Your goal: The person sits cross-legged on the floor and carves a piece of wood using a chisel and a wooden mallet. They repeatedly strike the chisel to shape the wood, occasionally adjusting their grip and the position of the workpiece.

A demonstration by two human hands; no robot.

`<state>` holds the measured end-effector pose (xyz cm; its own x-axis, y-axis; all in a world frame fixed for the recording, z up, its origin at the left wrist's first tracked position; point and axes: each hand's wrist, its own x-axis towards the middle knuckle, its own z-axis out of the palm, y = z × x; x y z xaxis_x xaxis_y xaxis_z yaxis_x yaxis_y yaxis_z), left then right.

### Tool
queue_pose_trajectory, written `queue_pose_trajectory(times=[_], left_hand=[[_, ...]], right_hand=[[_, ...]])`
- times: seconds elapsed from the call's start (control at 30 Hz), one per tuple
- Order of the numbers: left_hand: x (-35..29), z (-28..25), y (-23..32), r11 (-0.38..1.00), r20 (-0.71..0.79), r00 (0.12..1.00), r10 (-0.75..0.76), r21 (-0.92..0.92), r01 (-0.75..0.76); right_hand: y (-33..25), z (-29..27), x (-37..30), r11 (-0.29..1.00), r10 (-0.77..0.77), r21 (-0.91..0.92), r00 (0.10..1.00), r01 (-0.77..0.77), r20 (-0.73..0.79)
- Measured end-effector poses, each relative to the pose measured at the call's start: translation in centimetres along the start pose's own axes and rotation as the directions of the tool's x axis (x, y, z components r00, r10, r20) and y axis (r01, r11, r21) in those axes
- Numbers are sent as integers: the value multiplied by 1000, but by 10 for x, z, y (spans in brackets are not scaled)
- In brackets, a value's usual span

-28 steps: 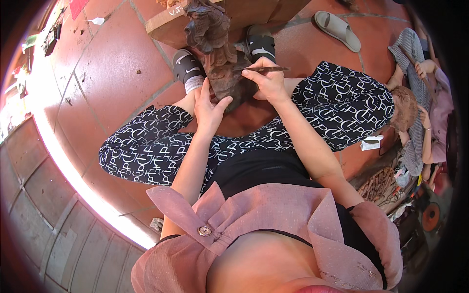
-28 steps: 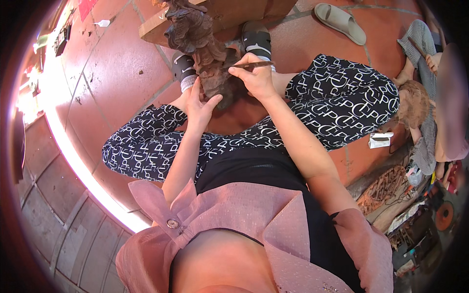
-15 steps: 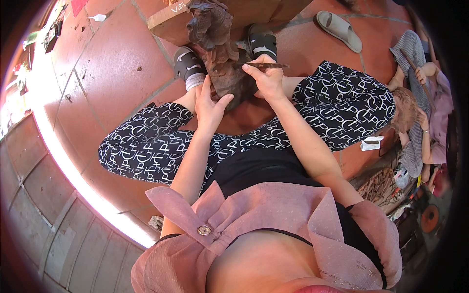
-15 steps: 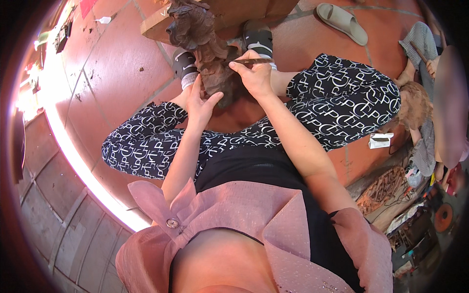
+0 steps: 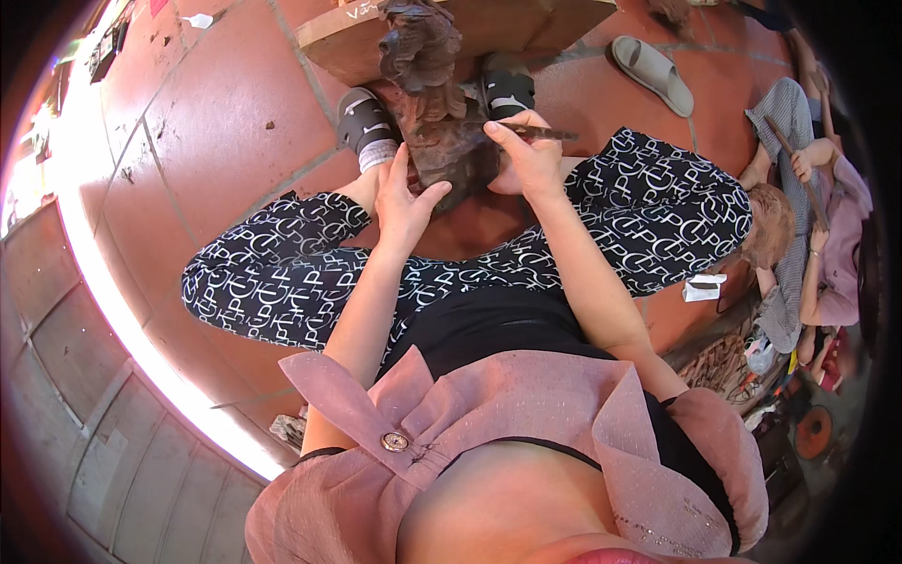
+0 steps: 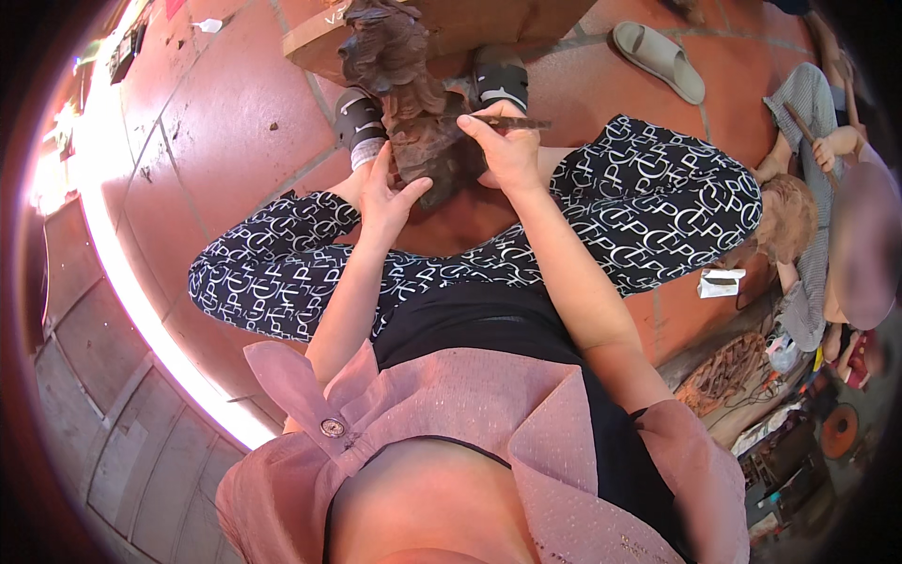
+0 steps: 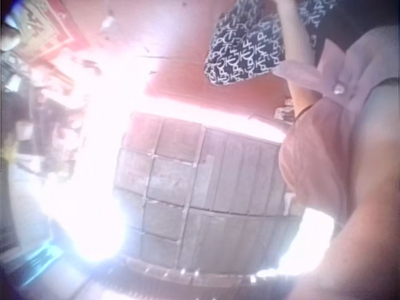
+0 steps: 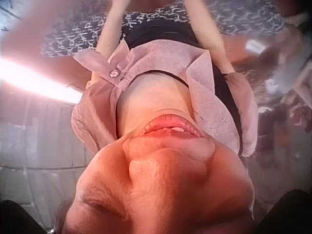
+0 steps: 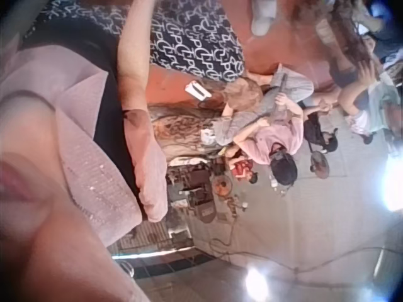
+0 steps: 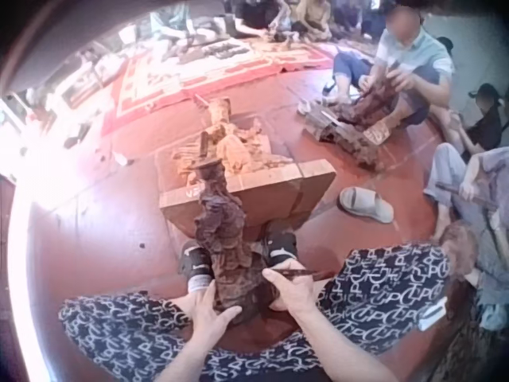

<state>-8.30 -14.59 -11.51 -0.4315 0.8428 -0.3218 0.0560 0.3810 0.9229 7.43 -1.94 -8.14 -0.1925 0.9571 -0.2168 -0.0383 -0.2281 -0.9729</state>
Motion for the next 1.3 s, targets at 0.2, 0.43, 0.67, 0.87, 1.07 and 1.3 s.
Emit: queue_pose_trajectory(times=[0.2, 0.43, 0.67, 0.87, 1.07, 1.3], left_hand=[[1, -1, 0, 996, -12, 1000, 15, 86, -14], [0, 0, 3, 998, -24, 1000, 11, 57, -9], [-3, 1, 14, 995, -32, 999, -15, 98, 18], [-21, 0, 49, 906, -50, 975, 218, 383, -183], [-17, 6, 50, 814, 42, 944, 328, 494, -305], [-15, 7, 56, 758, 114, 937, 329, 561, -334]], right_hand=[[12, 14, -2, 989, -120, -86, 992, 117, -28], [14, 3, -1, 997, 32, 65, 994, -39, 107], [-39, -14, 7, 976, 14, 220, 997, 3, -76], [-45, -70, 21, 975, 46, 224, 962, 16, -269], [-41, -61, 10, 953, 73, 302, 985, -22, -158], [-38, -49, 8, 946, 133, 310, 983, -89, -124]])
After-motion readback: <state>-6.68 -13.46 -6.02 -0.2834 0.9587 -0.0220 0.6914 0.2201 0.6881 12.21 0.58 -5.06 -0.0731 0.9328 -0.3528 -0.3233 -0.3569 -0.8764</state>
